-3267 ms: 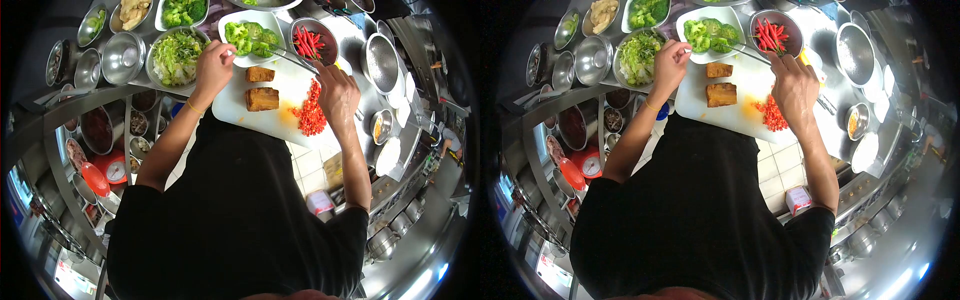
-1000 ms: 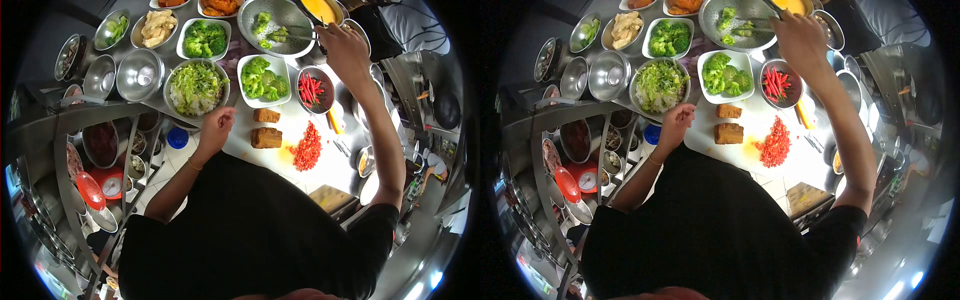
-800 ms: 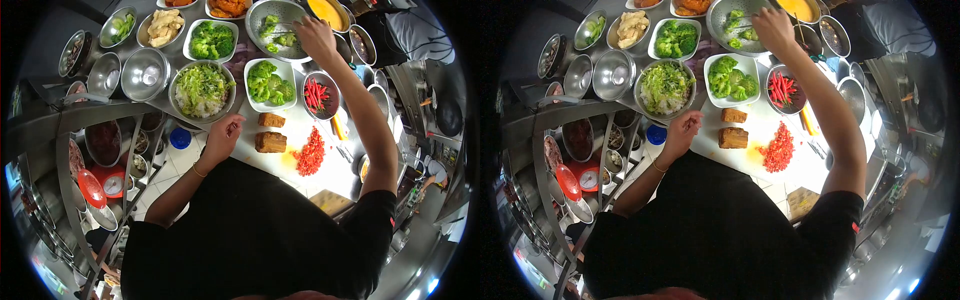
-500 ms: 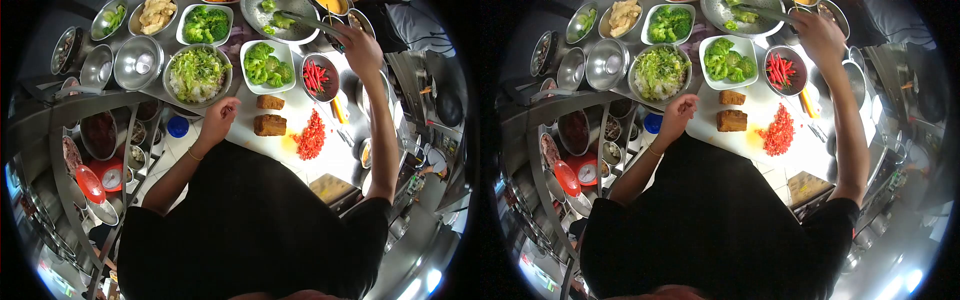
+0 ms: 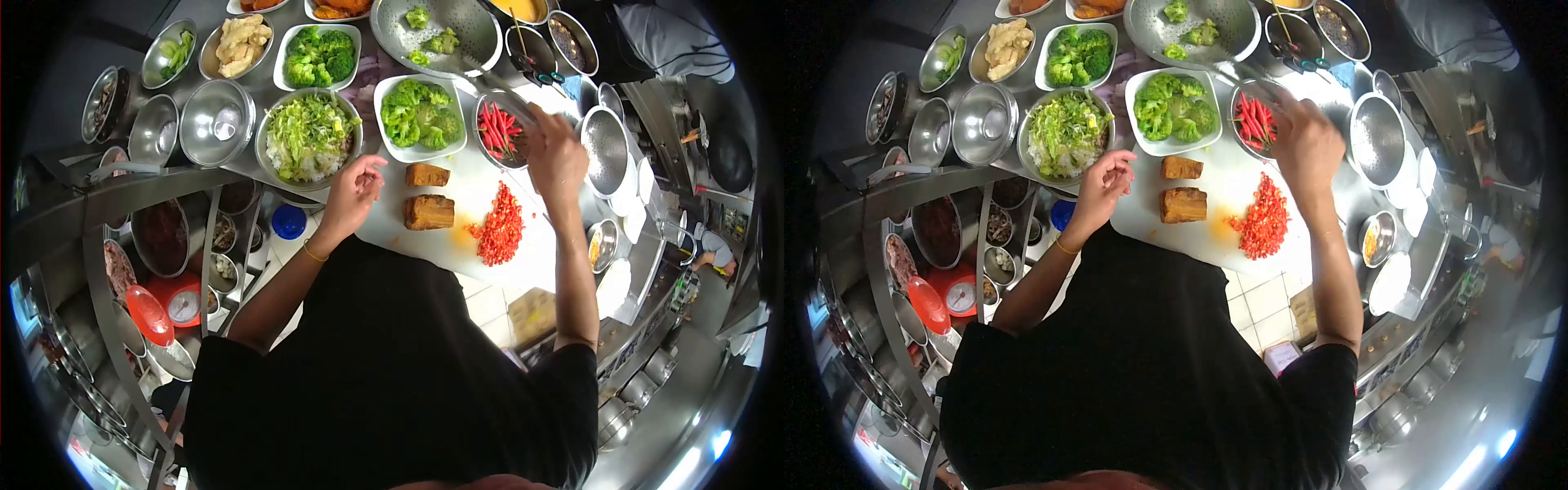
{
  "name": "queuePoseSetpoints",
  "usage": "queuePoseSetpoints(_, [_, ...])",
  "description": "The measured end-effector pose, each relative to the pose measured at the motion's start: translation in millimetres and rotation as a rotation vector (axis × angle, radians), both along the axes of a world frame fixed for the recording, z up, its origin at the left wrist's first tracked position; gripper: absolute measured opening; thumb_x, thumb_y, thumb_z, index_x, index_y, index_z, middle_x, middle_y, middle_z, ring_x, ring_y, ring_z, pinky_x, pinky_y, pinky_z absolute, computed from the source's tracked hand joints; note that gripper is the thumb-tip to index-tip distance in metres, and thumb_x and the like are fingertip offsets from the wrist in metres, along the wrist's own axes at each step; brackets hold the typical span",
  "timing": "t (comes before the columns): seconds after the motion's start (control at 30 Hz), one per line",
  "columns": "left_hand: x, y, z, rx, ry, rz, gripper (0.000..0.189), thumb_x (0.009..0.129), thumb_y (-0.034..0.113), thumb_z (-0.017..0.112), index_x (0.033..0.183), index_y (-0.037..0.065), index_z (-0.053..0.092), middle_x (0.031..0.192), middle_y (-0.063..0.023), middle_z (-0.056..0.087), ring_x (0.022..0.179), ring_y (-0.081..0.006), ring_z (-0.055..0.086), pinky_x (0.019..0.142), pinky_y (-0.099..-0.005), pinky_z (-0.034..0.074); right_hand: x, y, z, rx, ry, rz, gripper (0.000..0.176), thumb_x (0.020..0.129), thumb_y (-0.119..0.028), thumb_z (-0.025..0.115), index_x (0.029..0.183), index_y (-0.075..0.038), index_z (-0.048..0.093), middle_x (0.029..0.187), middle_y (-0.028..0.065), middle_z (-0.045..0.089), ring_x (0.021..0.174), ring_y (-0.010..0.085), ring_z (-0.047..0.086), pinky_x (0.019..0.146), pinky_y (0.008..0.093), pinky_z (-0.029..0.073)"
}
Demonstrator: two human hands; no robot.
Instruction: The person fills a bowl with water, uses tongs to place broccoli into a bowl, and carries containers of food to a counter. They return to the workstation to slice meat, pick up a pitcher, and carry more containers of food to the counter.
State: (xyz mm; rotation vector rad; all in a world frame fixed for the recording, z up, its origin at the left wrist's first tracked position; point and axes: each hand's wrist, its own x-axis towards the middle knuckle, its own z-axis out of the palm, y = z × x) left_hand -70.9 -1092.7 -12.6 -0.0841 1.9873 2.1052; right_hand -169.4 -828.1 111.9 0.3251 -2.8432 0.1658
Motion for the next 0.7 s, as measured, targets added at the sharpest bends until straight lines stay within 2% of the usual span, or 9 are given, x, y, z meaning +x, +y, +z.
queuePoseSetpoints(0.07, [5, 1, -4, -0.012, -0.005, -0.005, 0.024, 0.085, -0.004, 0.049, 0.108, 0.000, 0.052, 0.082, -0.0030, 0.052, 0.068, -0.0075, 0.051, 0.061, -0.0219, 0.045, -28, -5, 8, 0.167, 0.068, 0.049, 0.025, 0.076, -0.016, 0.061, 0.101, -0.017, 0.064, 0.076, 0.0054, 0.061, 0.061, 0.0266, 0.061, 0.054, 0.0384, 0.048])
queuePoseSetpoints(0.1, [8, 2, -4, 0.000, -0.025, -0.007, 0.024, 0.085, -0.004, 0.049, 0.109, 0.000, 0.051, 0.082, -0.0030, 0.052, 0.068, -0.0075, 0.051, 0.061, -0.0220, 0.045, -52, 1, -3, 0.217, 0.146, 0.193, 0.022, 0.075, -0.014, 0.060, 0.096, -0.016, 0.065, 0.076, 0.0071, 0.061, 0.064, 0.0281, 0.062, 0.056, 0.0400, 0.049])
queuePoseSetpoints(0.13, [11, 2, -3, 0.011, -0.046, -0.010, 0.025, 0.085, -0.004, 0.049, 0.109, 0.000, 0.051, 0.082, -0.0029, 0.052, 0.068, -0.0076, 0.050, 0.061, -0.0222, 0.045, -73, 0, -15, 0.215, 0.151, 0.194, 0.022, 0.075, -0.014, 0.060, 0.096, -0.016, 0.065, 0.076, 0.0071, 0.061, 0.064, 0.0281, 0.062, 0.056, 0.0400, 0.049])
queuePoseSetpoints(0.33, [24, 3, -1, 0.039, -0.132, -0.002, 0.025, 0.085, -0.004, 0.048, 0.110, -0.001, 0.050, 0.082, -0.0035, 0.051, 0.070, -0.0080, 0.050, 0.062, -0.0216, 0.044, -158, -24, -44, 0.373, -0.184, 0.023, 0.016, 0.068, -0.012, 0.057, 0.080, -0.009, 0.068, 0.081, 0.0148, 0.066, 0.077, 0.0325, 0.064, 0.067, 0.0404, 0.052])
queuePoseSetpoints(0.4, [27, 4, -4, 0.091, -0.095, 0.057, 0.024, 0.082, -0.004, 0.050, 0.106, 0.000, 0.052, 0.077, -0.0033, 0.053, 0.061, -0.0067, 0.050, 0.055, -0.0207, 0.041, -167, -24, -46, 0.222, -0.183, 0.035, 0.016, 0.069, -0.016, 0.057, 0.078, -0.009, 0.068, 0.082, 0.0165, 0.066, 0.080, 0.0327, 0.064, 0.070, 0.0409, 0.052])
queuePoseSetpoints(0.47, [27, 3, -4, 0.108, -0.100, 0.066, 0.024, 0.082, -0.004, 0.049, 0.106, 0.000, 0.052, 0.077, -0.0035, 0.053, 0.062, -0.0068, 0.050, 0.055, -0.0207, 0.042, -168, -15, -37, 0.239, -0.231, 0.004, 0.020, 0.070, -0.017, 0.055, 0.084, -0.014, 0.070, 0.083, 0.0146, 0.066, 0.079, 0.0323, 0.064, 0.071, 0.0411, 0.051])
queuePoseSetpoints(0.57, [24, 0, -4, 0.113, -0.083, 0.042, 0.024, 0.084, -0.004, 0.049, 0.107, 0.000, 0.052, 0.079, -0.0034, 0.053, 0.064, -0.0074, 0.051, 0.058, -0.0212, 0.044, -160, 16, -15, 0.058, -0.387, -0.061, 0.027, 0.075, -0.023, 0.057, 0.099, -0.023, 0.069, 0.083, 0.0093, 0.067, 0.077, 0.0276, 0.065, 0.069, 0.0378, 0.051])
queuePoseSetpoints(0.67, [19, -2, -1, 0.095, -0.058, 0.009, 0.023, 0.085, -0.002, 0.049, 0.108, 0.000, 0.052, 0.080, -0.0031, 0.054, 0.066, -0.0077, 0.052, 0.060, -0.0215, 0.045, -141, 57, 0, -0.467, -0.610, 0.033, 0.031, 0.078, -0.017, 0.056, 0.106, -0.008, 0.066, 0.071, 0.0038, 0.064, 0.059, 0.0107, 0.055, 0.051, 0.0252, 0.041])
queuePoseSetpoints(0.7, [16, -3, 0, 0.090, -0.050, 0.005, 0.022, 0.086, -0.001, 0.049, 0.108, 0.000, 0.052, 0.080, -0.0030, 0.054, 0.066, -0.0075, 0.052, 0.060, -0.0215, 0.045, -127, 59, 9, -0.470, -0.599, 0.034, 0.031, 0.078, -0.017, 0.056, 0.106, -0.008, 0.066, 0.071, 0.0038, 0.064, 0.059, 0.0107, 0.055, 0.051, 0.0252, 0.041])
